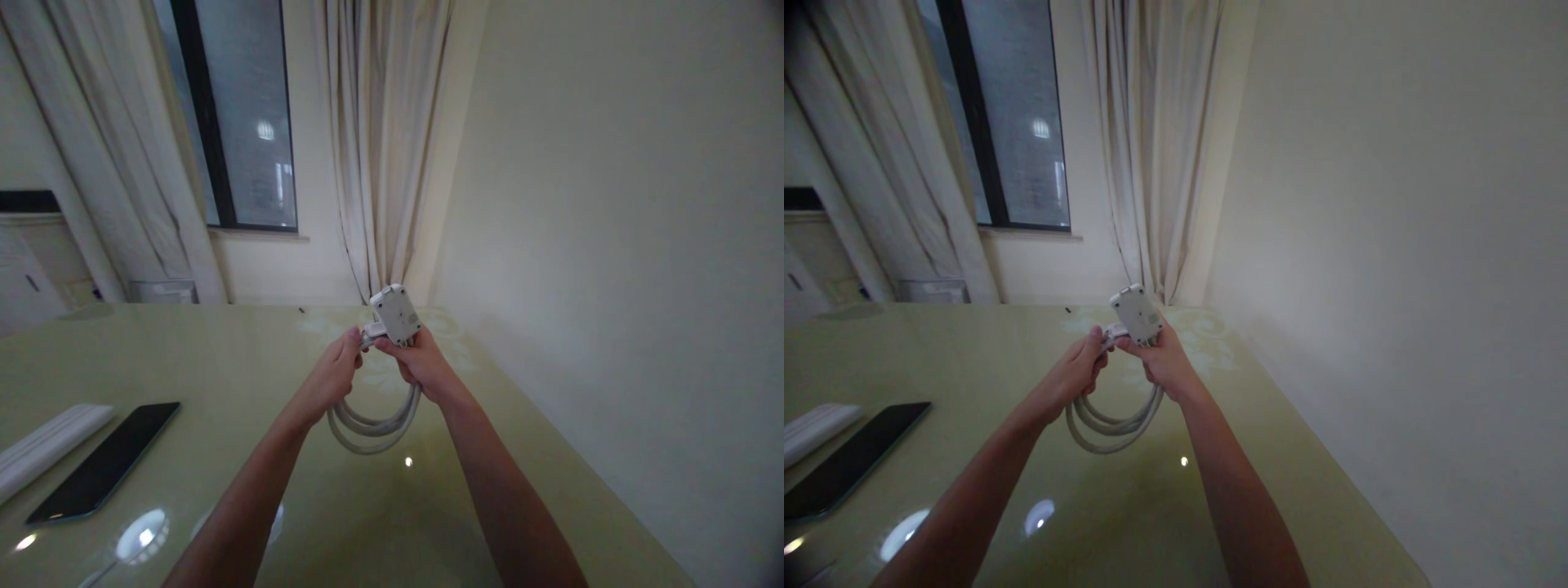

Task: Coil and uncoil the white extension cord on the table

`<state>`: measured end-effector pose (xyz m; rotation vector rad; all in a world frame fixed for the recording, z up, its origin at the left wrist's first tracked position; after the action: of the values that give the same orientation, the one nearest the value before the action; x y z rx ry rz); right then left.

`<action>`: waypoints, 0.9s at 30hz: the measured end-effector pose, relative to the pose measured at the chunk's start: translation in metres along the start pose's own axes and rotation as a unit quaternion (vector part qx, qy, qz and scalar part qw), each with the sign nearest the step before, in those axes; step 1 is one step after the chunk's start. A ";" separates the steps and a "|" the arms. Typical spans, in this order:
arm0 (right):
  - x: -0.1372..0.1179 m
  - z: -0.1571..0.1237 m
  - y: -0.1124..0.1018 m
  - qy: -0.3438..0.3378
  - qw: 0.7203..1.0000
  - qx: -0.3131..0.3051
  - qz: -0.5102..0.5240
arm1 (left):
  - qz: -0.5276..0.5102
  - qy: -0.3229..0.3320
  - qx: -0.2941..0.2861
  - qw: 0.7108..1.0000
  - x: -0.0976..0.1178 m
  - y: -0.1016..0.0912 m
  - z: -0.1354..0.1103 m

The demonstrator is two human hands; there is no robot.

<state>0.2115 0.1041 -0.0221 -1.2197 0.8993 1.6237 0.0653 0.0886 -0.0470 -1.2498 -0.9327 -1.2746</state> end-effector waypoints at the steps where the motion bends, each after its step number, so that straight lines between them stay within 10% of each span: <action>1: 0.005 0.002 -0.005 0.017 1.000 0.019 0.006 | -0.019 -0.009 0.007 1.000 -0.011 0.001 0.007; 11: 0.077 0.019 -0.124 0.111 0.977 0.179 -0.027 | 0.058 -0.034 0.096 0.993 -0.122 0.015 0.027; 19: 0.118 0.000 -0.234 0.238 0.921 0.279 -0.131 | 0.168 0.022 0.065 0.983 -0.135 0.029 0.017; 27: 0.133 0.001 -0.283 0.249 0.870 0.320 -0.281 | 0.191 0.024 0.056 0.980 -0.138 0.026 0.015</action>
<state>0.4607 0.2315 -0.1608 -1.2575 1.1365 0.4697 0.0766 0.1222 -0.1841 -1.2323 -0.6780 -0.9313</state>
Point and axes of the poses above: each hand's wrist, its own z-axis towards the middle knuckle, its own y-axis out of the palm, x = y × z, the point moved 8 cm from there along z, towards the middle knuckle, and after that the axes turned 3 degrees about -x, right-handed, at the moved point
